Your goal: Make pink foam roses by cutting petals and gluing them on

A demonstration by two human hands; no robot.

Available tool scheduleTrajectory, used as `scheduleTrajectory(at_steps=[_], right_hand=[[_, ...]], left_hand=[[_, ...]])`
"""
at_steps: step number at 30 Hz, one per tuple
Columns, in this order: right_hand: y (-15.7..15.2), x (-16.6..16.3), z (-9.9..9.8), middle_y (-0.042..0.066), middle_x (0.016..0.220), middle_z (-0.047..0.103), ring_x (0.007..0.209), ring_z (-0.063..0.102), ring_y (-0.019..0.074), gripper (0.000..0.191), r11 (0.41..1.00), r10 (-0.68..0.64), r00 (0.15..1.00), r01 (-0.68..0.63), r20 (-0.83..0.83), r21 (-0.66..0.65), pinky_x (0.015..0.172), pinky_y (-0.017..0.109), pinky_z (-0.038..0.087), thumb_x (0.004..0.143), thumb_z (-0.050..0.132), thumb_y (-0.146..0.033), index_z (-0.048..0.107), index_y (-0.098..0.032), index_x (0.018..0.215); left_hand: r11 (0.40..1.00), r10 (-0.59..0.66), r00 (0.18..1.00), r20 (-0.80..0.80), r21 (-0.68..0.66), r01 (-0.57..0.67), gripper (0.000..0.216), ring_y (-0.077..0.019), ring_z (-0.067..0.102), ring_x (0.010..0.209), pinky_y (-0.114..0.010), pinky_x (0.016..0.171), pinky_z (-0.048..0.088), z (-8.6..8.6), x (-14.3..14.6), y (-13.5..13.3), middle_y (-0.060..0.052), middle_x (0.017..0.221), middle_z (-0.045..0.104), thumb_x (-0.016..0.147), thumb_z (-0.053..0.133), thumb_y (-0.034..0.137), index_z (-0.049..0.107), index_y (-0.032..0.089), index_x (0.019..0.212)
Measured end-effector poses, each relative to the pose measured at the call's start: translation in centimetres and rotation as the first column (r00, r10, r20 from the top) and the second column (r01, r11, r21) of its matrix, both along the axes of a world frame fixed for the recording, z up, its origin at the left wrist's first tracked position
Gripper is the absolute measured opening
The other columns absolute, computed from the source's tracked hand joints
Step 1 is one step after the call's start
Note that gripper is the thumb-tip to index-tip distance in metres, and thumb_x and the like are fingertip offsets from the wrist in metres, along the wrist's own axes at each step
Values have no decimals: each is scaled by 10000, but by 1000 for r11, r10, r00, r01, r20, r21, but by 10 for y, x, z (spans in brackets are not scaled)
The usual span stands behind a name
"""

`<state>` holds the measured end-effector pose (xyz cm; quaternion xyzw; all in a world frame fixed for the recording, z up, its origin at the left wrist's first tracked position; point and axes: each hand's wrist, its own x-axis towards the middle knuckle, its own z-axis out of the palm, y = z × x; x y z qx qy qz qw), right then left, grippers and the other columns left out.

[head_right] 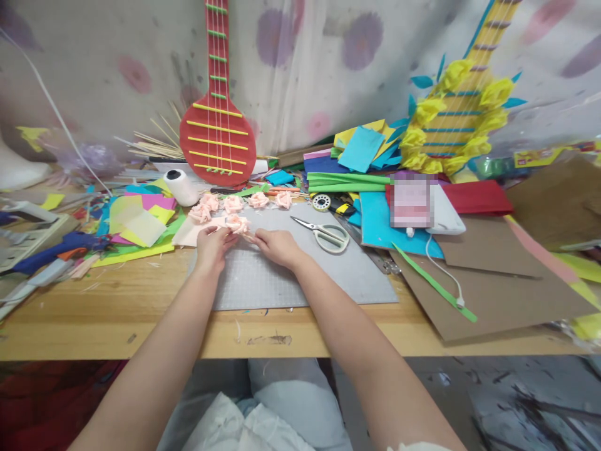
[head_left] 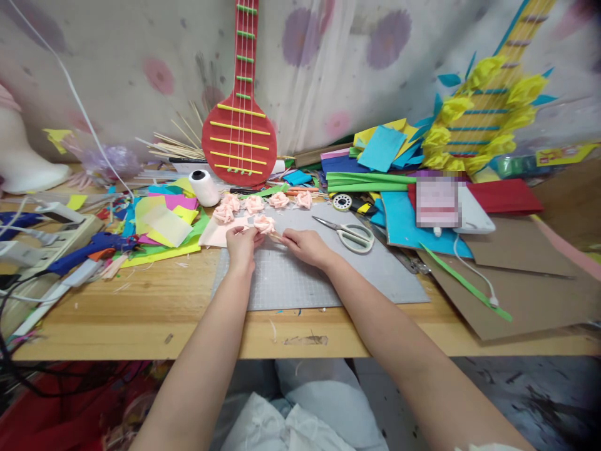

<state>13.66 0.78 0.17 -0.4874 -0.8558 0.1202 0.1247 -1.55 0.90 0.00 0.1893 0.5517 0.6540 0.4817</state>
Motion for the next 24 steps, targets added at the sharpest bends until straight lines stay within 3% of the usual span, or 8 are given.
scheduleTrajectory(at_steps=[13,17,20,24], right_hand=[[-1,-3,4,35,810,662,716,561,148,339,999,-28,1000,28,11,-19,587,231,254,919,297,-393,579,-209,884],[0,-2,2,43,837,670,740,575,156,368,998,-60,998,60,15,-9,593,237,260,922,275,-414,581,-209,899],[0,-1,2,50,845,673,754,578,160,381,994,-109,994,110,20,-23,597,241,264,923,268,-413,590,-209,910],[0,-1,3,52,850,673,755,573,159,388,990,-137,991,137,16,-44,596,241,265,921,273,-412,600,-205,907]], left_hand=[[999,-33,995,98,8,33,293,-119,600,503,-297,627,522,-1,-3,2,23,576,568,586,568,40,380,174,766],[992,-120,988,101,57,115,211,-119,603,528,-286,643,512,1,-4,0,-6,600,583,595,542,57,411,159,726],[979,-185,977,108,104,174,302,-125,616,580,-287,675,505,2,-3,-2,4,631,584,547,558,10,412,161,764],[981,-161,987,23,114,157,477,-111,609,629,-271,701,489,-1,2,-3,31,672,579,483,636,-46,415,168,848]])
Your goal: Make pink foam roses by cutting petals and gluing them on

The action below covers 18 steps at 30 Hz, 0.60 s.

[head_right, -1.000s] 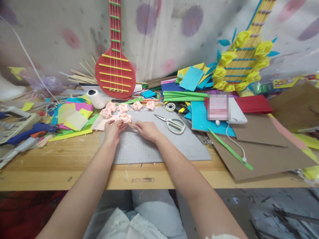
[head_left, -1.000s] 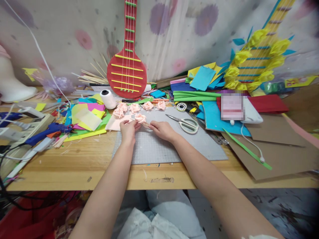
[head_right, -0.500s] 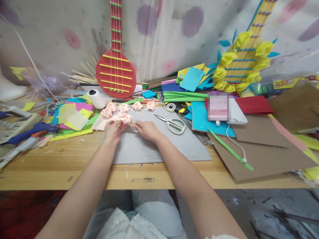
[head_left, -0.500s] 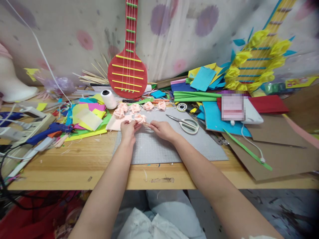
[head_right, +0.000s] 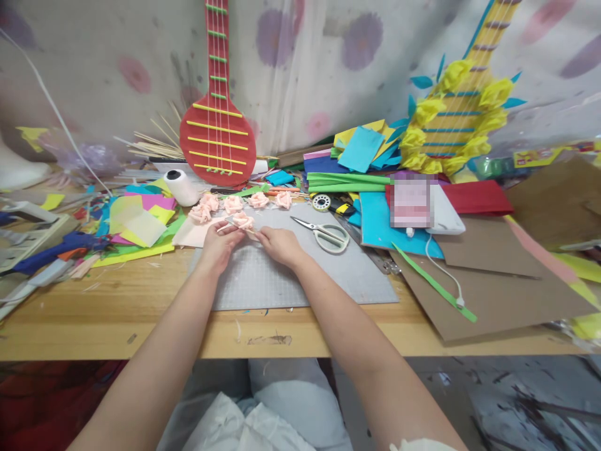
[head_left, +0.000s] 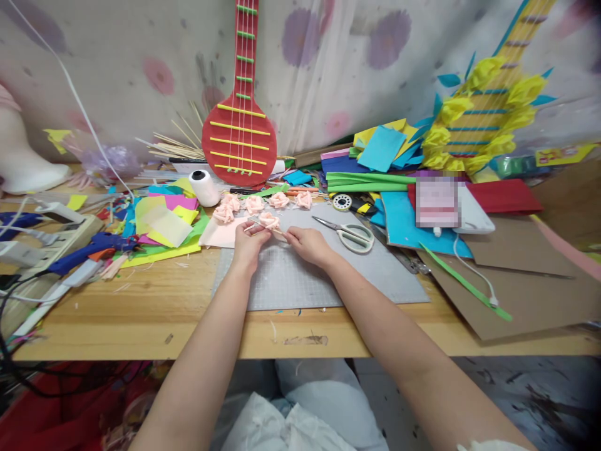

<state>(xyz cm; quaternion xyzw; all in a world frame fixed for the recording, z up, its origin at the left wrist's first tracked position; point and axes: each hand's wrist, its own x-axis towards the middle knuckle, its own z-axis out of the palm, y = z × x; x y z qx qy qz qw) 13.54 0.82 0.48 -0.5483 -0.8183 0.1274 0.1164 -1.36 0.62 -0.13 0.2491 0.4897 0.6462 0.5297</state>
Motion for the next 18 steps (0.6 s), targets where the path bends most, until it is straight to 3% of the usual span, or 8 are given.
scheduleTrajectory(at_steps=[9,18], right_hand=[[0,0,-2,38,815,661,713,546,143,353,999,47,998,-47,-38,-10,591,232,256,915,295,-393,585,-200,856],[0,0,-3,29,777,646,686,527,141,349,995,95,992,-97,-86,-10,578,232,244,907,308,-393,590,-200,833]], left_hand=[[999,31,997,-68,-18,-32,466,-82,579,592,-249,672,477,-8,-3,3,48,667,557,530,650,-39,391,171,856],[998,33,999,23,-58,-32,481,-93,590,568,-284,675,512,0,-4,1,55,642,542,534,622,-90,354,180,827]])
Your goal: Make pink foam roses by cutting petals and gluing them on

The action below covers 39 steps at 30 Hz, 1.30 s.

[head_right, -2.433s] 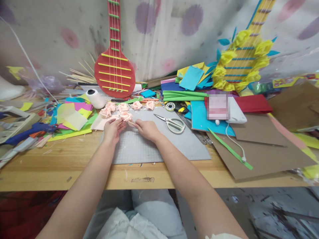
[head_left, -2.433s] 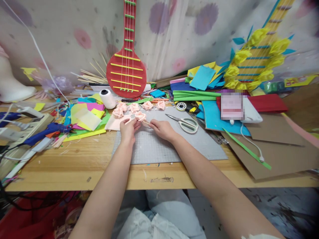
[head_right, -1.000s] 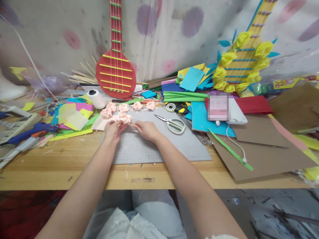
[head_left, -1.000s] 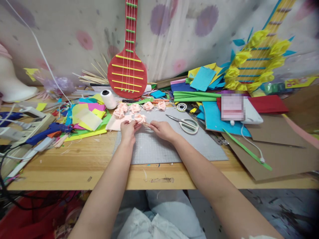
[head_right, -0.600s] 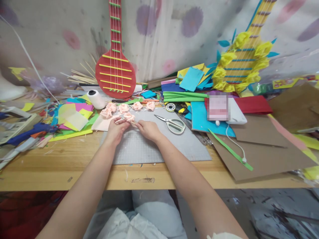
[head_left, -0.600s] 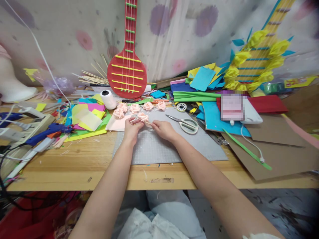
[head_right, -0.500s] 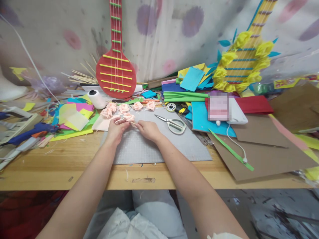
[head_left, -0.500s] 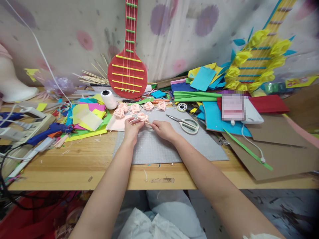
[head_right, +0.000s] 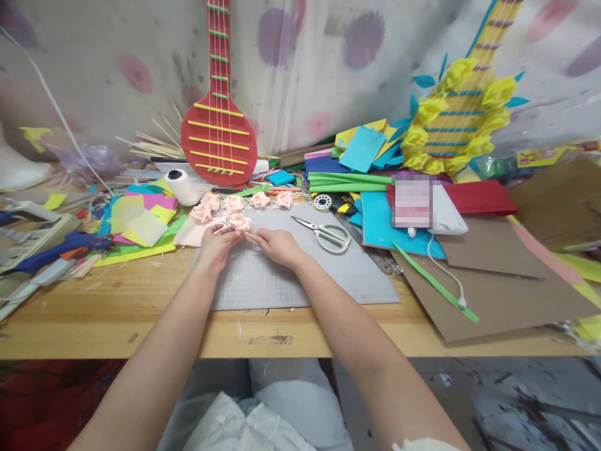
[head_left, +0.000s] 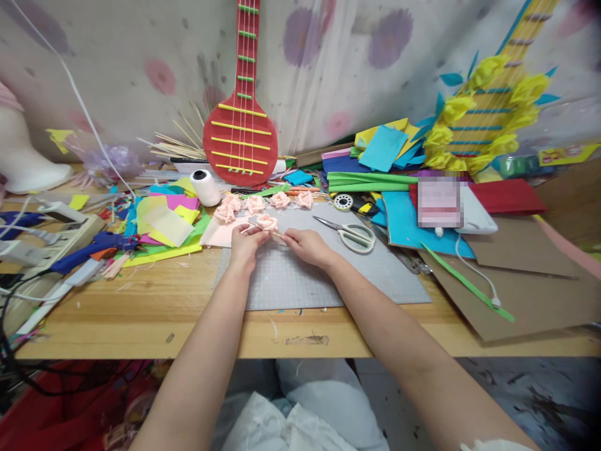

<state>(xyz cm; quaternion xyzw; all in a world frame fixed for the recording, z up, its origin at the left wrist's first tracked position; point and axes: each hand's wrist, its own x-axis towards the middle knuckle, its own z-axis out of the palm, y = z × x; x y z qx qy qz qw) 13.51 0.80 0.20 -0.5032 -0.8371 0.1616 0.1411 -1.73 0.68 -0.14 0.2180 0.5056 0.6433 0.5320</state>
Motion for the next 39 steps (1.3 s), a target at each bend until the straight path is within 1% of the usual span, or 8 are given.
scheduleTrajectory(at_steps=[9,15,20,24,28,32,36,39], right_hand=[[-2,-2,1,40,790,653,688,545,145,342,999,-38,999,37,21,37,589,234,263,912,309,-388,592,-202,864],[-3,-1,-3,17,721,642,631,532,136,308,989,-124,989,130,-85,68,572,229,261,876,384,-440,590,-211,869],[-2,0,-6,-1,668,614,587,501,119,280,994,-65,991,75,-117,81,555,225,244,857,422,-431,584,-204,834],[-1,0,-8,-13,655,603,575,484,111,203,995,-36,992,47,-118,88,554,222,242,816,501,-390,586,-206,824],[1,1,-10,-10,668,607,594,486,110,179,990,-66,983,85,-170,110,575,222,267,790,546,-371,598,-203,822],[4,6,-10,11,742,621,665,505,118,163,983,-26,978,62,-206,171,609,225,297,798,541,-347,601,-197,780],[11,20,-8,32,820,614,718,508,128,130,976,28,981,14,-190,215,668,234,325,807,517,-299,588,-190,799],[16,32,-7,39,830,600,731,508,145,155,976,-62,970,108,-236,188,668,248,329,833,445,-292,561,-192,854]], left_hand=[[998,-2,1000,-22,66,4,475,-97,601,600,-289,700,511,-3,1,1,39,679,573,549,647,-42,383,180,876],[995,-43,998,45,90,39,478,-117,619,664,-306,732,502,-1,3,2,14,729,605,513,632,-42,412,177,878],[989,-133,978,158,85,120,236,-129,623,641,-265,669,491,5,2,2,-28,676,619,603,649,136,482,135,771],[988,-147,980,134,70,139,200,-105,601,609,-217,600,467,4,1,3,-33,650,625,606,677,180,562,102,750],[995,-98,990,104,40,94,233,-115,608,631,-230,606,479,1,2,3,-47,668,640,573,714,146,576,99,755],[997,-53,996,69,55,49,242,-112,609,638,-245,625,497,-3,0,6,-49,704,635,612,706,173,552,106,787],[977,193,981,-8,89,-191,371,-108,624,736,-239,663,505,-4,-12,12,-43,868,627,615,716,170,460,172,884],[927,347,936,-60,173,-332,435,-109,622,832,-237,705,507,-2,-23,14,-45,999,592,624,716,181,395,210,916]])
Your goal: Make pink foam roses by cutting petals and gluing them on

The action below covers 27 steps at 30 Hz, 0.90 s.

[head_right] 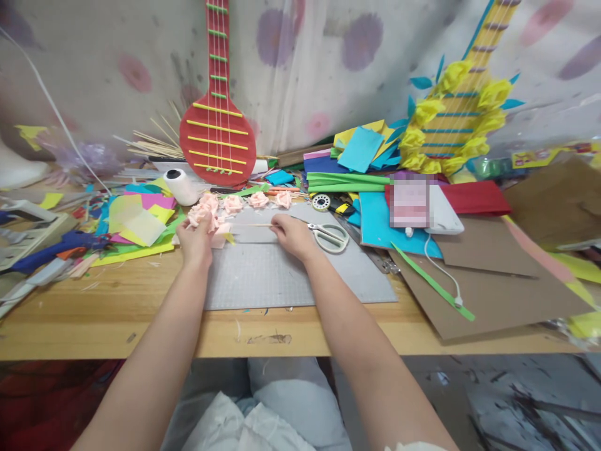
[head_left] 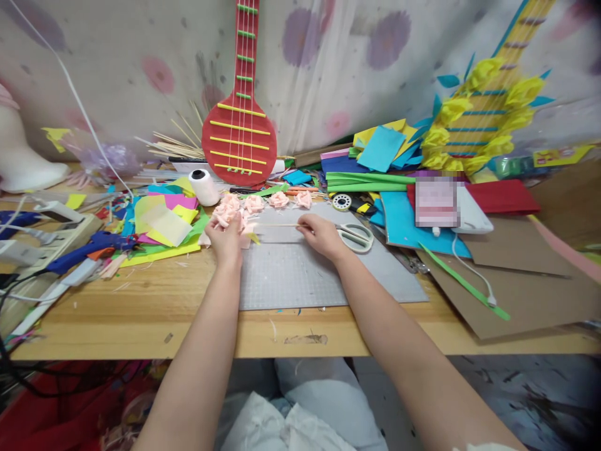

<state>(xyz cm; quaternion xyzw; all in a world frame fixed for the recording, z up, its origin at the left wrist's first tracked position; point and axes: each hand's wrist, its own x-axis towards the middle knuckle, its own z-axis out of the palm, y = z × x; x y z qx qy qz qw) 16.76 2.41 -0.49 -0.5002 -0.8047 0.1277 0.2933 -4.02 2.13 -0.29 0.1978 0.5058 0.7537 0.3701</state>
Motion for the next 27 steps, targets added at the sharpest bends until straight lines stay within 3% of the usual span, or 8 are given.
scheduleTrajectory(at_steps=[3,5,9,14,17,21,27], right_hand=[[4,3,-1,21,769,571,680,489,147,179,989,-136,983,128,-122,-74,630,253,323,839,397,-315,518,-197,896],[5,-1,-3,-6,699,531,619,458,129,171,978,-174,955,140,-238,-152,599,241,319,816,418,-345,497,-199,860],[2,-19,-11,-69,566,411,506,357,87,225,953,-134,906,8,-400,-302,514,211,279,698,552,-401,456,-205,754],[-2,-29,-18,-81,566,429,513,355,78,297,937,-25,908,-123,-417,-325,501,204,267,637,609,-437,471,-200,752],[-2,-28,-16,-64,575,445,531,363,79,286,936,-40,901,-117,-431,-331,516,209,280,657,577,-454,474,-188,673],[-1,-28,-12,-68,538,384,508,315,77,322,932,-139,844,-65,-518,-356,506,214,266,667,549,-495,437,-196,630],[1,-26,-11,-67,536,355,493,287,76,333,920,-265,780,28,-566,-391,499,220,251,655,557,-493,401,-202,609]], left_hand=[[999,-20,1000,-16,-33,20,448,-135,622,847,-256,687,511,2,-1,-1,-50,984,578,628,714,198,375,218,920],[994,-94,995,-23,-62,93,463,-145,625,808,-264,657,512,3,5,-4,-46,946,578,625,717,213,372,220,933],[957,-278,957,-78,-112,268,502,-151,629,715,-278,616,511,-3,26,-11,-42,901,579,616,727,250,369,214,965],[892,-449,879,-161,-140,430,504,-138,617,638,-278,613,507,-12,42,-17,-17,801,590,620,729,259,376,196,975],[876,-479,876,-64,-106,471,443,-130,620,642,-301,659,517,-8,43,-17,-4,761,593,667,696,305,385,190,961],[797,-579,803,144,-107,594,340,-161,644,654,-343,677,521,0,40,-18,-49,740,622,787,542,434,387,176,945],[707,-654,716,245,-140,694,297,-201,661,705,-357,706,517,3,41,-22,-119,746,655,816,514,391,428,152,970]])
